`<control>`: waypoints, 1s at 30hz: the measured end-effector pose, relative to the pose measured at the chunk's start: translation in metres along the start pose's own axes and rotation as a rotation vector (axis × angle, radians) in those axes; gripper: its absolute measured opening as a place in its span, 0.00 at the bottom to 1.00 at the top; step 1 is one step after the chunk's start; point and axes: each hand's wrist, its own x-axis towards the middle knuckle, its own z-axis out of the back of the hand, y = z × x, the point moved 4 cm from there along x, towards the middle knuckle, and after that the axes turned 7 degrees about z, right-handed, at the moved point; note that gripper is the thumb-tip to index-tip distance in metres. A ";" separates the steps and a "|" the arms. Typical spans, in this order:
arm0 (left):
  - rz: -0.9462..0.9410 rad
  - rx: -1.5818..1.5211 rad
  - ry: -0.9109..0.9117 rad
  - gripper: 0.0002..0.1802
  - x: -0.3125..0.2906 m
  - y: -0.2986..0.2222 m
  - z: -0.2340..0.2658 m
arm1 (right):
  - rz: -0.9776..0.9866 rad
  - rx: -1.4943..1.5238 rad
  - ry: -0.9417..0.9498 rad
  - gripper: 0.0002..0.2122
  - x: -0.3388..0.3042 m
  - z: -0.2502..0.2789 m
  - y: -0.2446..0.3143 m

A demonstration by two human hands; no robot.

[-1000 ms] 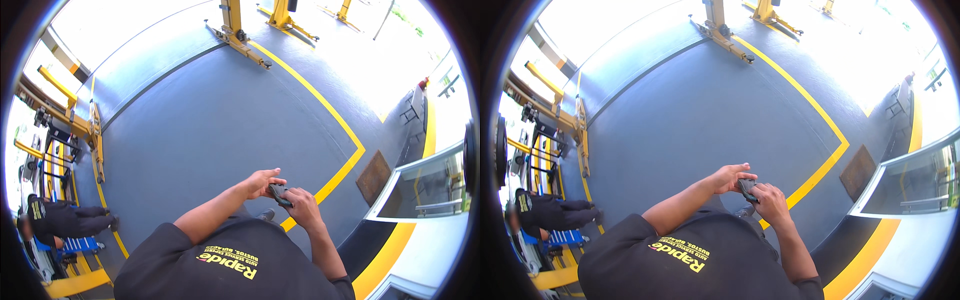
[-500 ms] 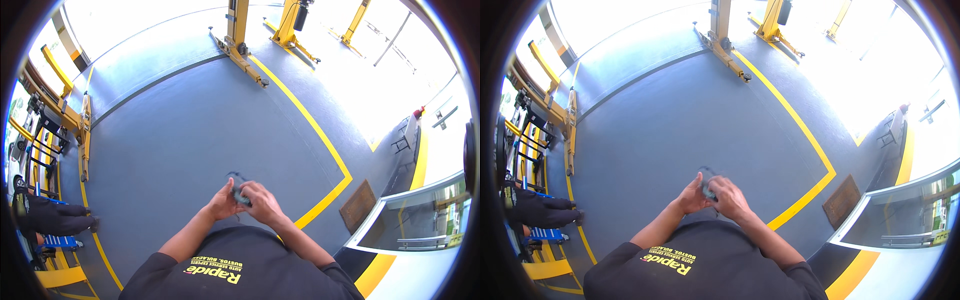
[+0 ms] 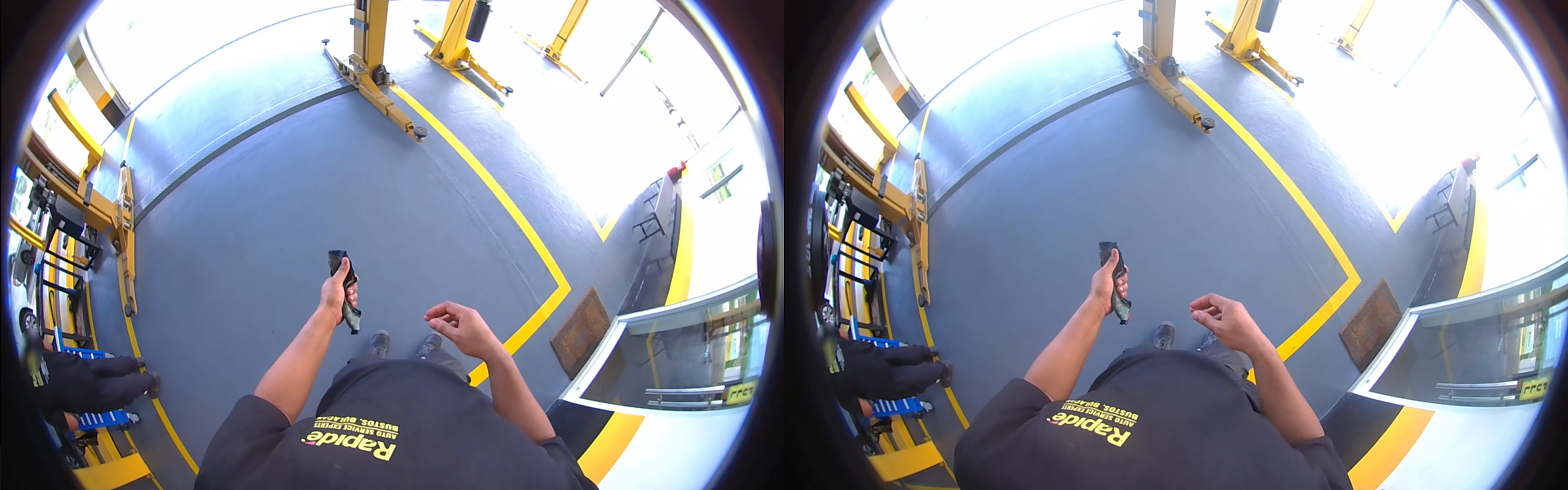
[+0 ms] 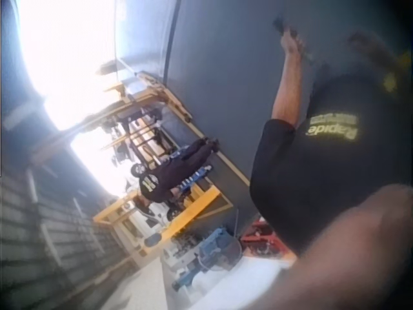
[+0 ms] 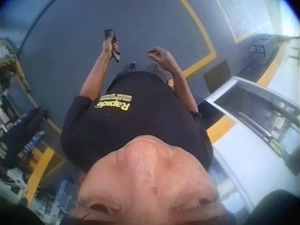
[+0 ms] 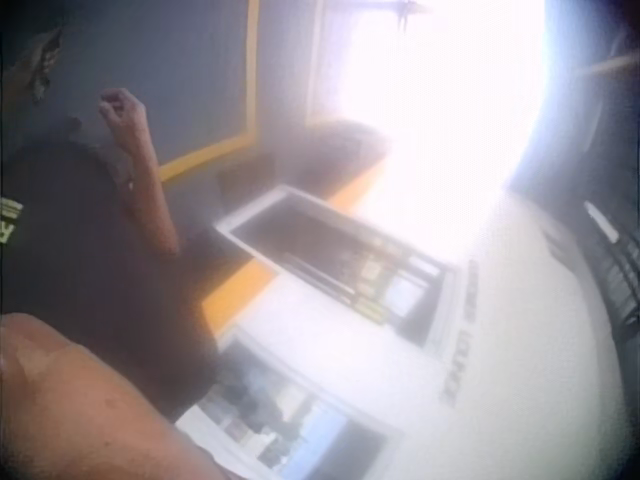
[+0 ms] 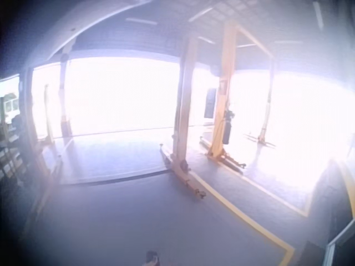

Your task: The person wipes the yellow arms of a car lift with a cloth. They move around the lift, kneeling to reach lower sections and wiping along the length of the arms.

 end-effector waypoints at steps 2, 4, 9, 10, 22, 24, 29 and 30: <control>0.054 -0.096 0.038 0.38 0.003 0.008 -0.019 | 0.105 -0.012 -0.046 0.19 0.012 0.005 0.006; 0.066 -0.095 0.244 0.44 0.001 0.016 -0.060 | 0.218 -0.113 -0.139 0.23 0.024 0.005 0.015; 0.082 -0.396 0.631 0.24 -0.020 0.059 -0.187 | 0.272 -0.630 -0.370 0.27 0.046 0.000 0.021; -0.031 -0.359 0.768 0.27 -0.024 0.057 -0.210 | 0.396 -0.582 -0.487 0.26 0.046 0.006 0.023; -0.101 0.212 0.650 0.56 -0.074 0.028 -0.254 | 0.362 0.146 -0.641 0.20 0.089 0.111 -0.039; -0.094 0.140 0.703 0.54 -0.067 0.028 -0.244 | 0.353 0.242 -0.723 0.20 0.090 0.143 -0.044; -0.014 0.307 -0.026 0.39 0.030 0.031 -0.194 | 0.560 0.456 -0.568 0.24 0.077 0.166 -0.004; -0.011 0.442 -0.071 0.38 0.049 0.034 -0.191 | 0.605 0.362 -0.532 0.26 0.074 0.153 0.010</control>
